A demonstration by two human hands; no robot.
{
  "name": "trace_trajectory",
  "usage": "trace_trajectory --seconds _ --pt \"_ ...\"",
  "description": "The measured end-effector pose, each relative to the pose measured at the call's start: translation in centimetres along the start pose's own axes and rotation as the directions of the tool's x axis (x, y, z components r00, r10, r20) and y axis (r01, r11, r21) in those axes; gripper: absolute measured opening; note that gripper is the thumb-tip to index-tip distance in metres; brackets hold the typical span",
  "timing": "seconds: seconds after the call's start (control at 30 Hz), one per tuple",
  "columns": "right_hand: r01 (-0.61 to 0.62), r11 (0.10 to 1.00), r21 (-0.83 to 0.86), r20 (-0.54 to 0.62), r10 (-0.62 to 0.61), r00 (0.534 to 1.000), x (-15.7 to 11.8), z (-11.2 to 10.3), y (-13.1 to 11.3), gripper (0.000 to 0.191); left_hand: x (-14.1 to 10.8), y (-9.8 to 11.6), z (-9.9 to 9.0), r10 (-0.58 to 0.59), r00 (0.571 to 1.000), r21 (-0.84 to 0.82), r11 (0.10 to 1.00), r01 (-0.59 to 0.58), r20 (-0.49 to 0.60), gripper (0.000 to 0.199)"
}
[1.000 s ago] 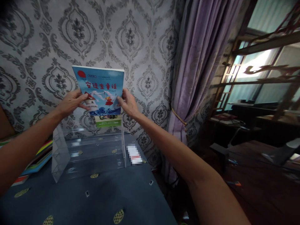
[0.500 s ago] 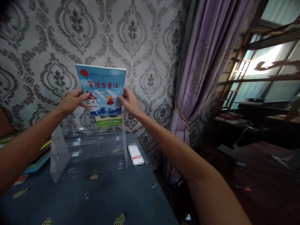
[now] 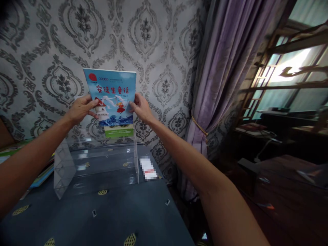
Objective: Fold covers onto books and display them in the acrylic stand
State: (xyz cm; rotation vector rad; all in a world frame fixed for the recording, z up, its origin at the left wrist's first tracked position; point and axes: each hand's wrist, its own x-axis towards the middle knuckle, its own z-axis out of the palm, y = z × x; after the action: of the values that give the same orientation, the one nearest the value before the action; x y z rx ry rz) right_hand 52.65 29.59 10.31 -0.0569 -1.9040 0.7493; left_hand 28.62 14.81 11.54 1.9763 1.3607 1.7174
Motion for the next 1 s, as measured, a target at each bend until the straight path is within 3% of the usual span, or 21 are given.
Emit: trace_trajectory --seconds 0.27,0.63,1.0 --pt "0.003 0.999 0.036 0.029 -0.004 1.000 -0.3 0.0 0.5 0.050 0.0 -0.3 0.1 -0.012 1.000 0.019 1.000 0.012 0.007 0.037" --pt "-0.064 0.998 0.004 0.051 0.063 0.997 -0.2 -0.6 1.9 0.042 1.8 -0.7 0.1 -0.013 1.000 0.039 0.999 0.013 0.000 0.032" --pt "-0.051 0.999 -0.003 0.022 0.051 0.998 0.3 -0.3 2.5 0.037 1.5 -0.8 0.0 0.028 0.999 0.071 0.997 -0.026 -0.016 0.039"
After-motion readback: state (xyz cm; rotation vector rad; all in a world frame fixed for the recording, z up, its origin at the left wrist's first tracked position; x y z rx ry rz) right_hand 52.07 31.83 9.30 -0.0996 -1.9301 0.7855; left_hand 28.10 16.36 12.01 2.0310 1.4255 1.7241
